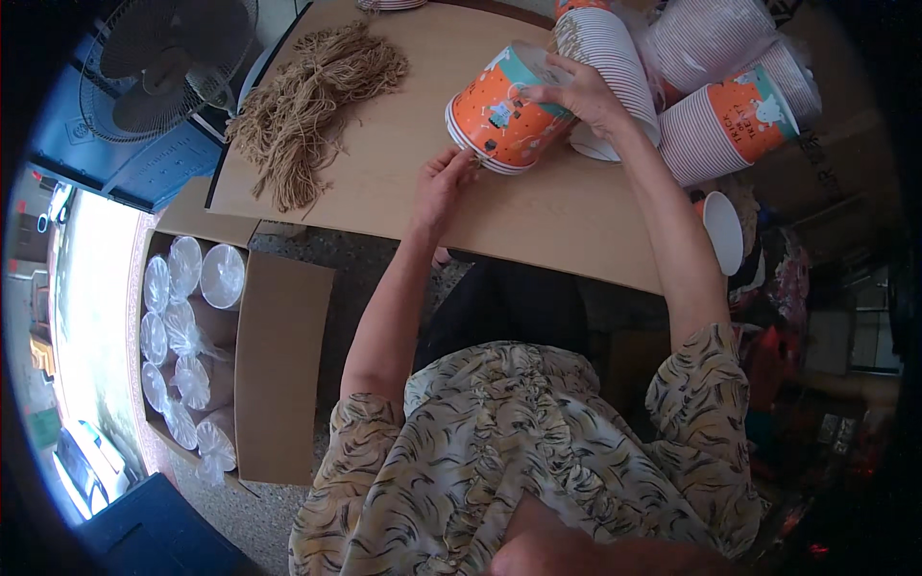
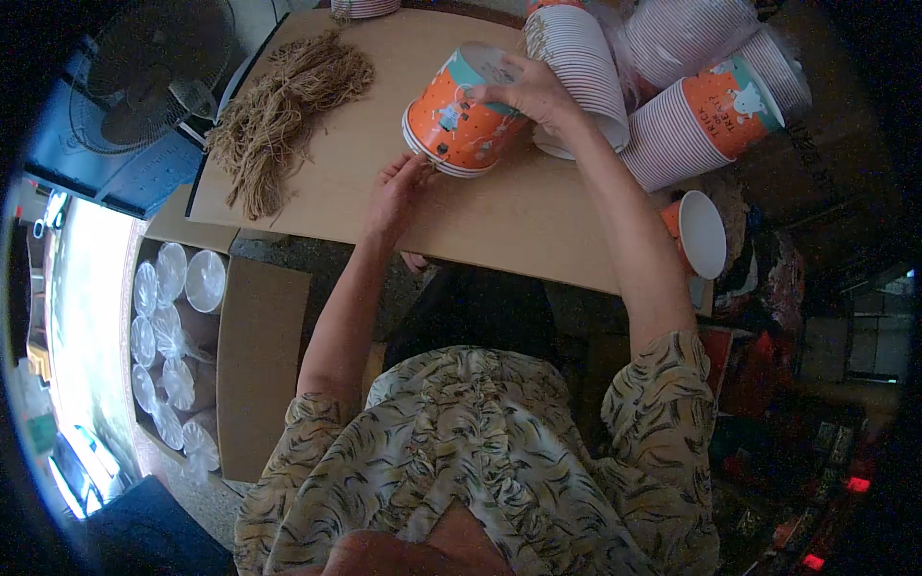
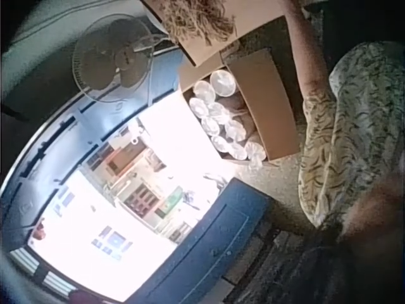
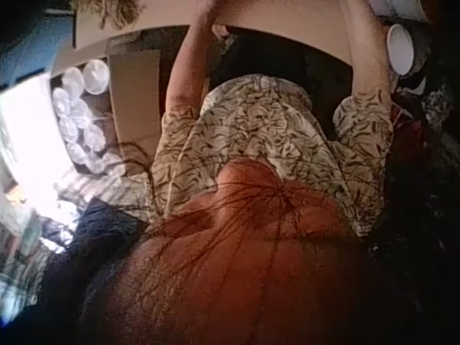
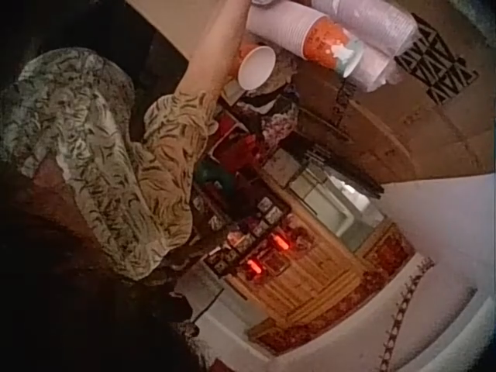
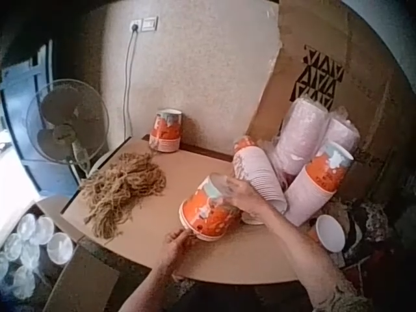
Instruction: Attaching thin rope handles to small decorated paper buckets at a workstation.
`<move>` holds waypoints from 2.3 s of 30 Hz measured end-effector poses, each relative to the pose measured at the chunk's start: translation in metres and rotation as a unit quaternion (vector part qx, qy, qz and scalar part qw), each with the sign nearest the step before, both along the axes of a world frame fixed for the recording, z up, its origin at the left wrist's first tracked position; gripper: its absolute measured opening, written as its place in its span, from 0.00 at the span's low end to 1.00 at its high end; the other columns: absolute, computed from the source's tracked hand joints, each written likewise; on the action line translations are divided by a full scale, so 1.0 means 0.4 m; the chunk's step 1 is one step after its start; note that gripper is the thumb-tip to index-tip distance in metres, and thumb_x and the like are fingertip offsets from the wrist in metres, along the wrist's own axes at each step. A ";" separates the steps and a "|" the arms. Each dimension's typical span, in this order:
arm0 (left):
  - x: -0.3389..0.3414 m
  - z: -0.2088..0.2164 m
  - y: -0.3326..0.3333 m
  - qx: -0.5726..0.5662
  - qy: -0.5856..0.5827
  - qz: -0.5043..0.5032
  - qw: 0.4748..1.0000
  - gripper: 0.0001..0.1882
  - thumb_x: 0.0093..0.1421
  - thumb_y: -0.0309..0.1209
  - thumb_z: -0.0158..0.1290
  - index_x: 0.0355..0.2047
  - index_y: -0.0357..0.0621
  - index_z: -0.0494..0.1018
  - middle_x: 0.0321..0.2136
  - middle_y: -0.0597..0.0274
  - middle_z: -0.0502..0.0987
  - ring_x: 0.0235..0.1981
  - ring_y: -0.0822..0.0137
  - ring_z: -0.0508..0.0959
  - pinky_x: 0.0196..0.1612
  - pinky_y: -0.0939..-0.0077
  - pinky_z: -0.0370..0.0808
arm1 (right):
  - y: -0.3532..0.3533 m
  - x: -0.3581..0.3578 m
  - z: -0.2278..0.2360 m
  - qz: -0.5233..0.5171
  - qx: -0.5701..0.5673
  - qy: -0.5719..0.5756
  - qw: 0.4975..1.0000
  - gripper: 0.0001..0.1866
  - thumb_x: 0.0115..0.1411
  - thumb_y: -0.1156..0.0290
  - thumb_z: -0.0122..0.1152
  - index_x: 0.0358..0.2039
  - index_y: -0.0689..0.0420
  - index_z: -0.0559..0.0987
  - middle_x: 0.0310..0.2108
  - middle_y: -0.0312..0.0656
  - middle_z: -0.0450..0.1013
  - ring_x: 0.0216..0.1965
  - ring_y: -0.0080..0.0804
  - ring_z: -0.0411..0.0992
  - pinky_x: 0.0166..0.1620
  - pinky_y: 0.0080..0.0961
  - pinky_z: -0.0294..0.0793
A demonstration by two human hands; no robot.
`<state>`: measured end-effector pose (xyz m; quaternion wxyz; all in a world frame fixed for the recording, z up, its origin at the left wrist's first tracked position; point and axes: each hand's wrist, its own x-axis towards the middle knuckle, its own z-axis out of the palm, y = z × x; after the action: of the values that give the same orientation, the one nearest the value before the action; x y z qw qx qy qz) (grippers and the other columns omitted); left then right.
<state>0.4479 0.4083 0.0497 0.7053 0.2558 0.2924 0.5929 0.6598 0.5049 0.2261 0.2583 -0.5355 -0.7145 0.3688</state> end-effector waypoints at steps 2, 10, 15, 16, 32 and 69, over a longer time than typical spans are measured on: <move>0.000 -0.004 -0.003 0.048 0.026 0.004 0.998 0.09 0.71 0.33 0.53 0.44 0.41 0.77 0.35 0.69 0.81 0.34 0.79 0.77 0.38 0.83 0.73 | -0.002 -0.006 -0.003 0.004 0.001 0.017 1.000 0.63 0.39 0.45 0.79 0.67 0.73 0.62 0.63 0.62 0.66 0.64 0.47 0.66 0.66 0.32 0.63; 0.008 -0.021 -0.004 0.050 0.031 0.018 0.998 0.09 0.70 0.32 0.54 0.44 0.39 0.76 0.37 0.69 0.80 0.36 0.79 0.77 0.42 0.82 0.74 | -0.001 -0.025 -0.005 -0.012 0.000 0.024 1.000 0.62 0.38 0.49 0.81 0.67 0.72 0.62 0.62 0.61 0.67 0.62 0.45 0.69 0.65 0.31 0.66; 0.007 -0.039 -0.001 0.056 0.057 0.016 0.997 0.10 0.71 0.32 0.53 0.45 0.38 0.75 0.38 0.66 0.80 0.37 0.76 0.78 0.43 0.80 0.76 | -0.002 -0.030 -0.008 -0.017 0.009 0.010 1.000 0.61 0.36 0.50 0.82 0.67 0.70 0.63 0.61 0.60 0.68 0.62 0.44 0.70 0.64 0.31 0.66; 0.008 -0.038 -0.002 0.050 0.068 0.013 0.996 0.10 0.71 0.32 0.53 0.45 0.38 0.75 0.38 0.65 0.81 0.37 0.75 0.79 0.43 0.79 0.76 | -0.004 -0.031 -0.009 -0.020 0.014 0.006 1.000 0.61 0.36 0.50 0.82 0.67 0.70 0.63 0.61 0.60 0.68 0.62 0.44 0.70 0.64 0.31 0.66; 0.006 -0.011 -0.010 0.030 0.095 0.028 0.995 0.11 0.70 0.33 0.53 0.46 0.38 0.76 0.39 0.67 0.81 0.37 0.78 0.78 0.44 0.81 0.75 | -0.012 -0.029 -0.021 -0.014 0.047 -0.058 0.997 0.62 0.39 0.52 0.83 0.67 0.75 0.60 0.63 0.59 0.67 0.63 0.41 0.69 0.65 0.31 0.67; 0.007 -0.011 -0.050 0.037 0.019 -0.039 0.998 0.11 0.70 0.31 0.55 0.47 0.37 0.77 0.40 0.66 0.81 0.42 0.76 0.79 0.50 0.79 0.76 | -0.020 -0.033 -0.016 -0.040 0.015 -0.014 0.999 0.61 0.36 0.50 0.82 0.65 0.73 0.64 0.60 0.58 0.70 0.59 0.43 0.72 0.62 0.33 0.71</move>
<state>0.4507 0.3883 0.0452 0.7121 0.3044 0.2734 0.5705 0.6468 0.4967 0.2197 0.2714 -0.5648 -0.7013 0.3399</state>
